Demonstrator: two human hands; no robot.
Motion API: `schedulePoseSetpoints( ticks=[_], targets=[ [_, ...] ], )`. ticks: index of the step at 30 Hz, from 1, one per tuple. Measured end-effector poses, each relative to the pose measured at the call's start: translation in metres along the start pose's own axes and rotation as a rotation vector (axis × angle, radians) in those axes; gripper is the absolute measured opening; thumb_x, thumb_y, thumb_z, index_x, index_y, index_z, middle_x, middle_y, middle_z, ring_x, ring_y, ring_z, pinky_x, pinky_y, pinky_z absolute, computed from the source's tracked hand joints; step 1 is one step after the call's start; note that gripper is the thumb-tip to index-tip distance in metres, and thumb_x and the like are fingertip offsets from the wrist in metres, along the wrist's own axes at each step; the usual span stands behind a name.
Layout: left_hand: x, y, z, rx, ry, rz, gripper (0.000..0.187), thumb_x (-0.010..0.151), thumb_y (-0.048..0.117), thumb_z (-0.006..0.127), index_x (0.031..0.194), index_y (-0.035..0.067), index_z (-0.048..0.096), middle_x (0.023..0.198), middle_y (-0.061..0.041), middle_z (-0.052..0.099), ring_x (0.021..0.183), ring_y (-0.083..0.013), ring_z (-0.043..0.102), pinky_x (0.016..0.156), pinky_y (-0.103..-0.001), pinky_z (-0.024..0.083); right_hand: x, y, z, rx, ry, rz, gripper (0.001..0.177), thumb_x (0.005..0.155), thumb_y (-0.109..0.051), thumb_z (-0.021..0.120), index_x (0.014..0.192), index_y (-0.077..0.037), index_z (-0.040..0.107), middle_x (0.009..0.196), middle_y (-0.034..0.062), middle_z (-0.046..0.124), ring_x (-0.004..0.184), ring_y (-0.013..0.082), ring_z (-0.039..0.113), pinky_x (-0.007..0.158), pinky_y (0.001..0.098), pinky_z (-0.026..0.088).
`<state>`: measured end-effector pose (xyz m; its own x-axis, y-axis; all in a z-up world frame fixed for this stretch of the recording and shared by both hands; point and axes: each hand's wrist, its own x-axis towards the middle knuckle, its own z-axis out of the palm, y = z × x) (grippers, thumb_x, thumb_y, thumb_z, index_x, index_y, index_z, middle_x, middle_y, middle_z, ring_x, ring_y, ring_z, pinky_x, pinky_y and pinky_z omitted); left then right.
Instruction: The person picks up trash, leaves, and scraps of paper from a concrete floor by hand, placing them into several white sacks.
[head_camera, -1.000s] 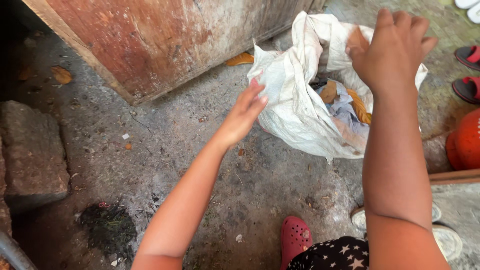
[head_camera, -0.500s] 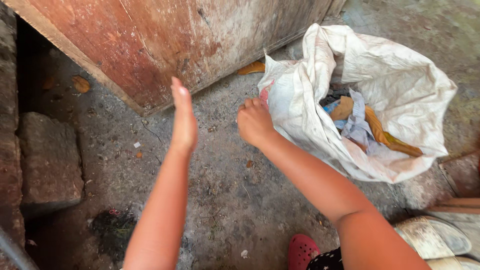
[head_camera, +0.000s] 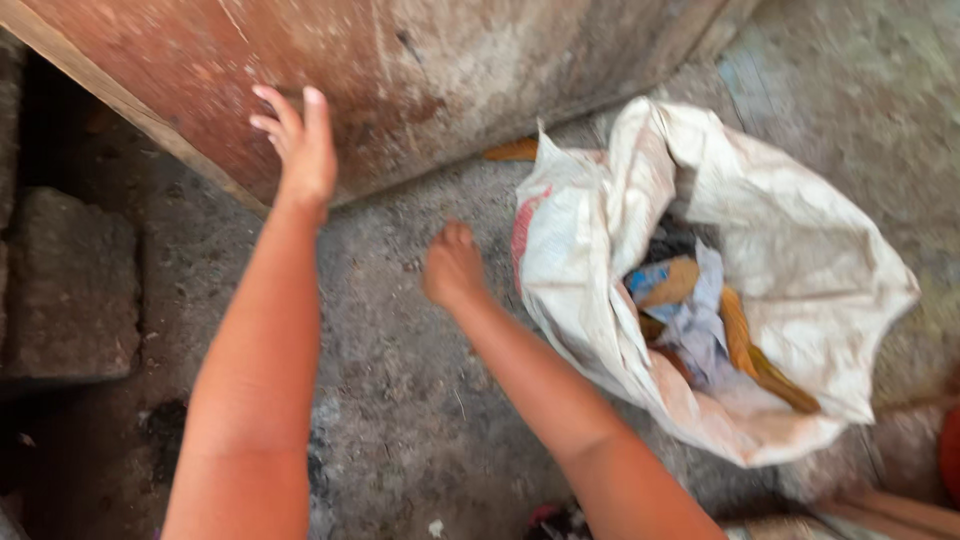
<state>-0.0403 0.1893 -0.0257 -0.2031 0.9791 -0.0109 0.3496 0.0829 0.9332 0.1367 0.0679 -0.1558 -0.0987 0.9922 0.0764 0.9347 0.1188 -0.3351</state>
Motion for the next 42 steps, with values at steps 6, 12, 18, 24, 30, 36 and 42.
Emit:
schedulePoseSetpoints(
  ticks=[6,12,18,24,30,36,42],
  targets=[
    [-0.023,-0.026,0.023,0.484,0.112,0.234,0.120,0.090,0.057,0.078,0.167,0.025,-0.008,0.163,-0.037,-0.025,0.155,-0.0539,-0.013,0.117,-0.075,0.007,0.037,0.071,0.074,-0.046,-0.147,0.292,0.065,0.078,-0.017,0.071,0.131,0.016,0.053,0.155,0.0294,0.031,0.143,0.0448,0.031,0.112,0.0498,0.037],
    [-0.021,-0.064,0.033,0.906,0.125,0.324,0.124,0.078,0.041,0.090,0.169,0.025,0.008,0.162,-0.039,-0.013,0.151,-0.0589,-0.011,0.112,-0.085,0.004,0.095,0.139,0.122,-0.138,0.045,0.419,0.059,0.085,-0.016,0.065,0.132,0.018,0.056,0.159,0.0284,0.028,0.146,0.0437,0.029,0.114,0.0485,0.037],
    [-0.003,-0.101,0.042,1.042,0.225,0.462,0.119,0.079,0.032,0.087,0.172,0.020,0.013,0.160,-0.046,-0.008,0.148,-0.0670,-0.006,0.112,-0.085,0.005,0.164,0.156,0.122,-0.246,-0.063,0.492,0.052,0.085,-0.017,0.063,0.128,0.012,0.061,0.163,0.0241,0.023,0.142,0.0405,0.032,0.110,0.0463,0.037],
    [-0.004,-0.103,0.048,1.010,0.245,0.507,0.109,0.083,0.036,0.082,0.169,0.018,0.018,0.158,-0.047,-0.005,0.146,-0.0685,-0.005,0.111,-0.086,0.003,0.201,0.166,0.105,-0.422,-0.283,0.472,0.037,0.097,-0.024,0.056,0.127,-0.012,0.073,0.163,0.0105,0.034,0.148,0.0300,0.029,0.106,0.0502,0.036],
    [-0.045,-0.098,0.045,0.859,0.003,0.396,0.100,0.084,0.042,0.076,0.164,0.019,0.019,0.162,-0.037,-0.001,0.150,-0.0589,-0.001,0.111,-0.082,0.002,0.215,0.194,0.129,-0.332,-0.346,0.537,0.041,0.100,-0.022,0.047,0.134,-0.011,0.068,0.164,0.0027,0.032,0.149,0.0262,0.027,0.107,0.0538,0.035],
    [-0.040,-0.114,0.032,0.920,-0.044,0.296,0.099,0.086,0.041,0.074,0.164,0.016,0.019,0.165,-0.035,0.001,0.152,-0.0565,-0.002,0.112,-0.081,0.002,0.221,0.231,0.159,-0.359,-0.354,0.536,0.044,0.102,-0.019,0.043,0.140,-0.009,0.064,0.164,0.0055,0.035,0.151,0.0275,0.029,0.112,0.0542,0.032],
    [-0.059,-0.113,0.033,0.921,-0.087,0.285,0.097,0.085,0.041,0.074,0.162,0.019,0.019,0.163,-0.035,0.000,0.151,-0.0545,-0.002,0.109,-0.082,0.002,0.217,0.229,0.166,-0.424,-0.366,0.510,0.046,0.103,-0.021,0.041,0.141,-0.006,0.061,0.160,0.0105,0.037,0.141,0.0287,0.038,0.112,0.0536,0.032]
  ],
)
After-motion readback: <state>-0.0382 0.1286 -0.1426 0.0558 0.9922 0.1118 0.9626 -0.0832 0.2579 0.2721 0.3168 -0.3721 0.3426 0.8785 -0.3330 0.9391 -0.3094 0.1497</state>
